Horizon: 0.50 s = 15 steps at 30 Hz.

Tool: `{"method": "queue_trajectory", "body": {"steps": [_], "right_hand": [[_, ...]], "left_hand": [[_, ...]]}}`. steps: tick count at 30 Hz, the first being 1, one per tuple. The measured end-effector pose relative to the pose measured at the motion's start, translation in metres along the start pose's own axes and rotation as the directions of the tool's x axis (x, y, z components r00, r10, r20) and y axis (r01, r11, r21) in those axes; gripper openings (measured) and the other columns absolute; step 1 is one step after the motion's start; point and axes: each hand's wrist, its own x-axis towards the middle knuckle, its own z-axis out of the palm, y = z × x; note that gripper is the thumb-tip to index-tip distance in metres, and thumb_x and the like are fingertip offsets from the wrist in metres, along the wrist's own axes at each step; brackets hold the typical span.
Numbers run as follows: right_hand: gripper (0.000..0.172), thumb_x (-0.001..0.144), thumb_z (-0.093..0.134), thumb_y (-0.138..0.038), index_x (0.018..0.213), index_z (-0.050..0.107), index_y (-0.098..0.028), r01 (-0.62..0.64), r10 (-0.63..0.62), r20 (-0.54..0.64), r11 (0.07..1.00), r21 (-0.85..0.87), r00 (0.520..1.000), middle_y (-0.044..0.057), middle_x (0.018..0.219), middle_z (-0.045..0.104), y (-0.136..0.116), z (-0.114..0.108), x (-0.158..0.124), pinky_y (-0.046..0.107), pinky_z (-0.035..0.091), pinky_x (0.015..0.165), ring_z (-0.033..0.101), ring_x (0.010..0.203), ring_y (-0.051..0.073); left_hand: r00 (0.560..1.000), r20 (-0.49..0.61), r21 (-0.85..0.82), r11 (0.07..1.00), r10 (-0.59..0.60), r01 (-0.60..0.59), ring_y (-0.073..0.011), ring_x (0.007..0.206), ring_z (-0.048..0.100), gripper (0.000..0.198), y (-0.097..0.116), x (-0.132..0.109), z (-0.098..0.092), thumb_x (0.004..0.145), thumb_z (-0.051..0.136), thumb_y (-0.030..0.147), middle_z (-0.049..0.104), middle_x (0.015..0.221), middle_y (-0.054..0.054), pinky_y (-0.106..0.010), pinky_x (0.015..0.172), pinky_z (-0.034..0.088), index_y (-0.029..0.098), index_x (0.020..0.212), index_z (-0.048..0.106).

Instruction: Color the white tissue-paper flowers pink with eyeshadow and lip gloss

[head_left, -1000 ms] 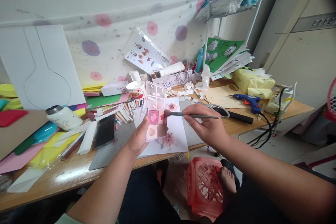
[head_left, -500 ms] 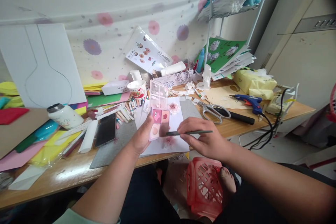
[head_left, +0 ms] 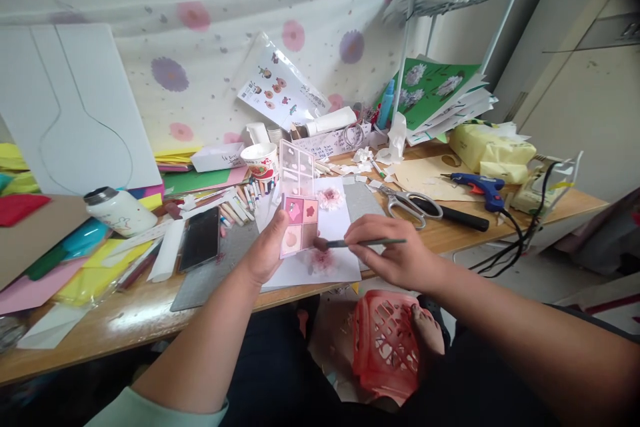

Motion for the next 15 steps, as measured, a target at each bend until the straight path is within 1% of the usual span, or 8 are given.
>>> {"method": "queue_trajectory", "body": {"steps": [2,3,7,8,10,12,15], "right_hand": [[0.012,0.087,0.061,-0.009,0.092,0.066,-0.018,-0.018,0.018,-0.056,1.000,-0.002,0.998,0.009,0.085,0.073,0.002,-0.001,-0.001,0.032,0.057,0.073,0.070,0.080,0.018],[0.010,0.087,0.061,-0.010,0.092,0.066,-0.018,-0.023,0.023,-0.065,1.000,0.002,0.998,0.009,0.085,0.073,0.001,-0.001,-0.001,0.033,0.057,0.074,0.070,0.081,0.018],[0.011,0.086,0.062,-0.009,0.088,0.068,-0.019,-0.054,0.054,-0.011,0.998,0.021,0.998,0.007,0.081,0.073,-0.006,-0.005,0.000,0.030,0.057,0.067,0.069,0.073,0.017],[0.012,0.086,0.062,-0.009,0.089,0.068,-0.019,-0.061,0.061,-0.018,0.998,0.020,0.998,0.007,0.081,0.073,-0.008,-0.006,0.001,0.031,0.057,0.067,0.069,0.073,0.017],[0.012,0.087,0.062,-0.010,0.091,0.067,-0.020,-0.068,0.069,-0.045,0.998,0.007,0.997,0.007,0.085,0.073,-0.010,-0.009,0.001,0.033,0.057,0.073,0.070,0.080,0.018],[0.011,0.087,0.063,-0.011,0.090,0.067,-0.021,-0.079,0.079,-0.026,0.997,-0.008,0.997,0.006,0.086,0.074,-0.011,-0.010,0.001,0.032,0.057,0.073,0.070,0.080,0.018],[0.011,0.085,0.064,-0.010,0.086,0.068,-0.020,-0.103,0.104,0.016,0.994,-0.024,0.994,0.005,0.080,0.073,-0.011,-0.011,0.000,0.029,0.056,0.066,0.069,0.072,0.016]], "left_hand": [[1.000,-0.010,-0.011,1.000,-0.001,0.001,-0.0356,0.089,0.073,0.062,0.000,-0.001,-0.003,0.080,0.064,0.070,0.078,0.088,-0.014,-0.048,0.087,0.054,0.015,0.109,0.075],[1.000,-0.014,-0.017,1.000,0.001,-0.001,-0.0366,0.092,0.073,0.063,-0.001,-0.001,-0.004,0.080,0.065,0.070,0.078,0.089,-0.014,-0.049,0.090,0.053,0.015,0.109,0.075],[1.000,-0.007,-0.039,0.999,0.005,-0.005,-0.0406,0.101,0.070,0.065,0.000,-0.005,-0.001,0.080,0.065,0.069,0.078,0.096,-0.015,-0.053,0.093,0.052,0.016,0.117,0.072],[1.000,-0.001,-0.044,0.999,0.004,-0.004,-0.0411,0.104,0.069,0.065,0.001,-0.006,0.001,0.080,0.065,0.068,0.077,0.099,-0.015,-0.053,0.093,0.051,0.016,0.119,0.071],[1.000,0.011,-0.050,0.999,0.002,-0.002,-0.0410,0.106,0.068,0.064,0.003,-0.008,0.006,0.081,0.066,0.067,0.076,0.104,-0.015,-0.053,0.094,0.051,0.016,0.121,0.071],[1.000,0.022,-0.045,0.999,-0.002,0.003,-0.0394,0.101,0.070,0.064,0.005,-0.010,0.011,0.080,0.068,0.065,0.077,0.102,-0.014,-0.052,0.091,0.053,0.017,0.122,0.069],[1.000,0.026,-0.034,0.999,-0.010,0.011,-0.0355,0.089,0.072,0.066,0.006,-0.011,0.013,0.078,0.071,0.064,0.077,0.099,-0.011,-0.049,0.084,0.055,0.022,0.128,0.066]]}}
